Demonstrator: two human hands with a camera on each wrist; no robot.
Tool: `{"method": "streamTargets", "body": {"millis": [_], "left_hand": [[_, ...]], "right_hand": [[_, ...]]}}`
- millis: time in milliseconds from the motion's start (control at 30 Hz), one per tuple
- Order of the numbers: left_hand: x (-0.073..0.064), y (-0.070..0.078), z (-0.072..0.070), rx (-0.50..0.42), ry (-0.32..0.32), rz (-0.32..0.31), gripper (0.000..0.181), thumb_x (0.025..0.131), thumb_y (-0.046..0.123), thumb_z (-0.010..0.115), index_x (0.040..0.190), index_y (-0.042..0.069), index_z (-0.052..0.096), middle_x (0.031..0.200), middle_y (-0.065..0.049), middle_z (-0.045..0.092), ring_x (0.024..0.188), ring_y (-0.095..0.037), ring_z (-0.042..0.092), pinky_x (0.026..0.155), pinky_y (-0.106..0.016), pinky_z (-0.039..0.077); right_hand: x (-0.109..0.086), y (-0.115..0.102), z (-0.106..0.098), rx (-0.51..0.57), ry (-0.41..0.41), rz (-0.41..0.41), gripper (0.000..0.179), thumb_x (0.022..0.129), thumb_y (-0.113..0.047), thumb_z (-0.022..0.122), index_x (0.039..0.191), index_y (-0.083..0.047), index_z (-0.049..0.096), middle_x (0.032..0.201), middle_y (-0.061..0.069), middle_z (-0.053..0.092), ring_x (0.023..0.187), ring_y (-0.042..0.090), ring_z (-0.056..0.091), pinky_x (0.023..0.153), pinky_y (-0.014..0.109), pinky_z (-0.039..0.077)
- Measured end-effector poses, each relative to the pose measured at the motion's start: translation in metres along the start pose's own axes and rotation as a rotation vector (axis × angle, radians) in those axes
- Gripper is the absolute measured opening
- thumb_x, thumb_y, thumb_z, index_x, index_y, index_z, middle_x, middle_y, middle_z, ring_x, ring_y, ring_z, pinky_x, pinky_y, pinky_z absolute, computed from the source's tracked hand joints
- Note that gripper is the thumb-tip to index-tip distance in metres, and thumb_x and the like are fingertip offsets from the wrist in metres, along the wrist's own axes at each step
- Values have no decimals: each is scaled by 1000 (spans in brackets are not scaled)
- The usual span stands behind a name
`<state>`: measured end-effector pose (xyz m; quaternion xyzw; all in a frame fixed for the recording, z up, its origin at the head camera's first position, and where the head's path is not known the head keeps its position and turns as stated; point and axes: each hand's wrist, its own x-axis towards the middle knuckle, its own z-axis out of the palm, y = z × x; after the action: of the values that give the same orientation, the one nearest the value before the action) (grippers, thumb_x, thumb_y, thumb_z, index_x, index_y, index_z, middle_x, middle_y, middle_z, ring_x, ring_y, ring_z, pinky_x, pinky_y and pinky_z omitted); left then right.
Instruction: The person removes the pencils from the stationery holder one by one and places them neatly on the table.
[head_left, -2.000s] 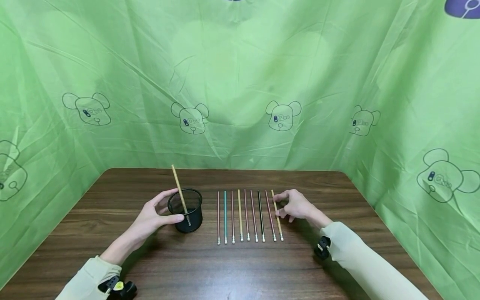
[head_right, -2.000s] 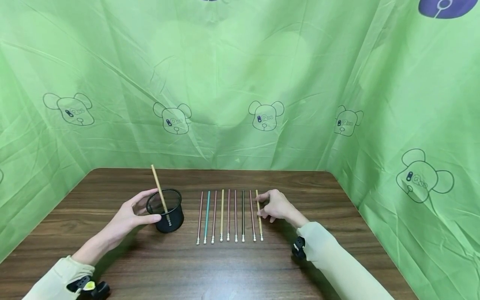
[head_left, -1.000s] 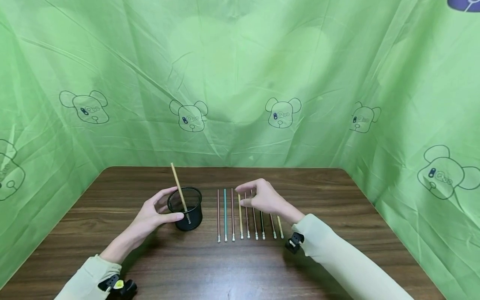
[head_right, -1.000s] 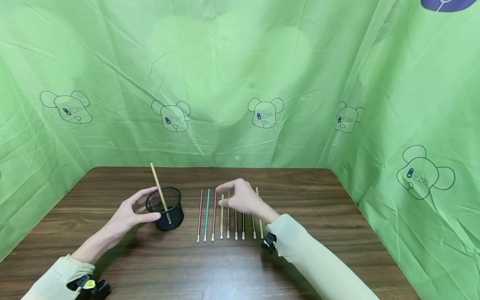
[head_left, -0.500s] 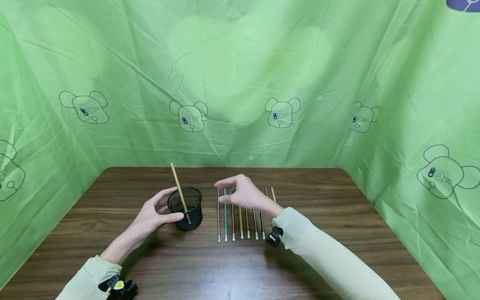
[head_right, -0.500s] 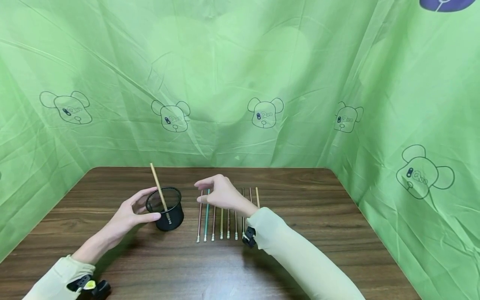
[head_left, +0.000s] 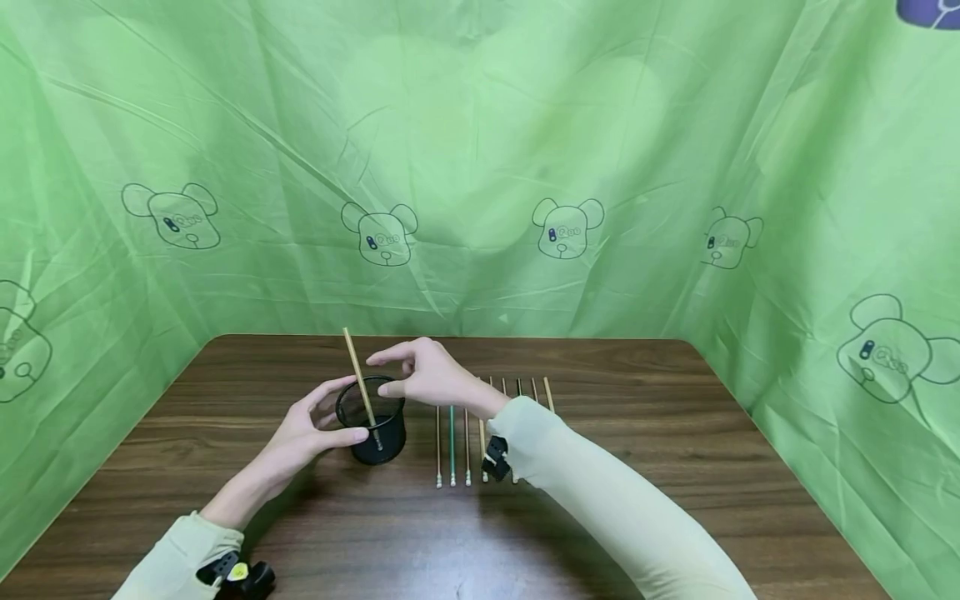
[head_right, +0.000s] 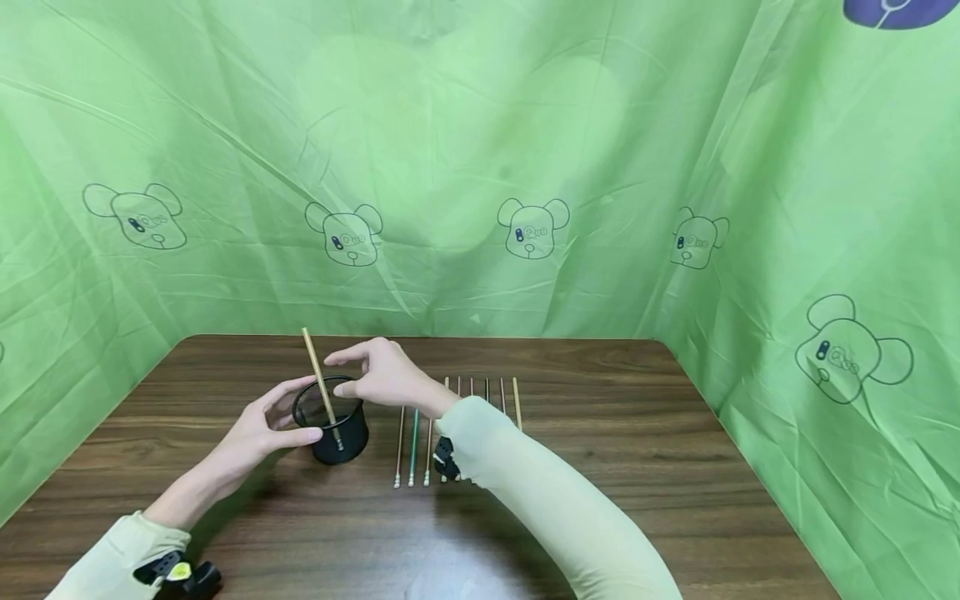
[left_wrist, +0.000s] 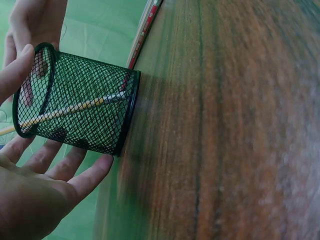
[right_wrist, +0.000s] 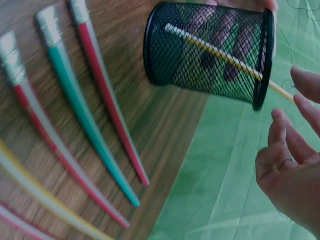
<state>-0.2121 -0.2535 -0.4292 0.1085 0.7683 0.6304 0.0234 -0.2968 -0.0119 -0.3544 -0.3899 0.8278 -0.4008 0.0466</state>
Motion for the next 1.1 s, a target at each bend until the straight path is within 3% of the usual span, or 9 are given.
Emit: {"method": "streamTargets", "body": {"millis": [133,200,400,467,633,700,833,1100], "left_hand": [[1,1,1,-14,-13,-5,80,91,12,85,159,11,42,153,-20,53,140,-43,49,95,-32,52],[1,2,2,-14,-15,-12,80,91,12,84,159,12,42,153,-18,53,141,-42,48,95,-32,52],[-1,4,1,-3,-3,-22,80,91,13,84,159,12,42,153,-17,54,140,-42,49,94,-31,52],[-1,4,1,1,1,-18,80,91,13,84,159,12,42,152,-18,54,140,-42,49,94,-30,52],[0,0,0,-9,-1,9,79,90,10,84,158,10,44,152,-17,54,139,-42,50,94,-31,53],[0,-1,0,-13,-1,19,79,90,9,85,158,10,44,152,-17,55,139,-42,51,94,-31,53],[0,-2,0,-11,2,32,80,89,9,85,158,7,44,150,-18,56,137,-43,52,93,-31,53],[-1,-2,0,-19,2,39,79,89,7,85,157,8,45,150,-22,56,136,-44,53,92,-31,54]], "right_hand": [[9,-2,9,-43,13,-27,41,88,-15,86,128,-17,78,117,-12,70,60,7,44,62,21,41],[12,-3,12,-54,6,-26,41,89,-15,86,129,-18,78,122,-10,71,61,8,44,62,21,41],[17,-7,17,-62,-23,4,42,90,-16,85,131,-20,77,119,-11,72,57,7,38,59,22,38],[18,-8,19,-78,-18,13,41,90,-16,85,130,-20,77,118,-12,72,58,7,40,64,20,40],[19,-6,21,-128,3,49,42,89,-18,86,131,-22,77,127,-10,72,86,9,58,83,19,44],[19,-4,21,-134,4,66,43,89,-19,86,131,-22,77,129,-9,72,103,6,61,89,19,45],[16,-1,22,-121,5,89,45,89,-19,86,132,-21,76,130,-9,72,118,2,60,97,19,45],[10,-1,22,-101,19,112,47,88,-16,88,133,-21,76,125,-8,74,109,5,61,92,22,47]]}}
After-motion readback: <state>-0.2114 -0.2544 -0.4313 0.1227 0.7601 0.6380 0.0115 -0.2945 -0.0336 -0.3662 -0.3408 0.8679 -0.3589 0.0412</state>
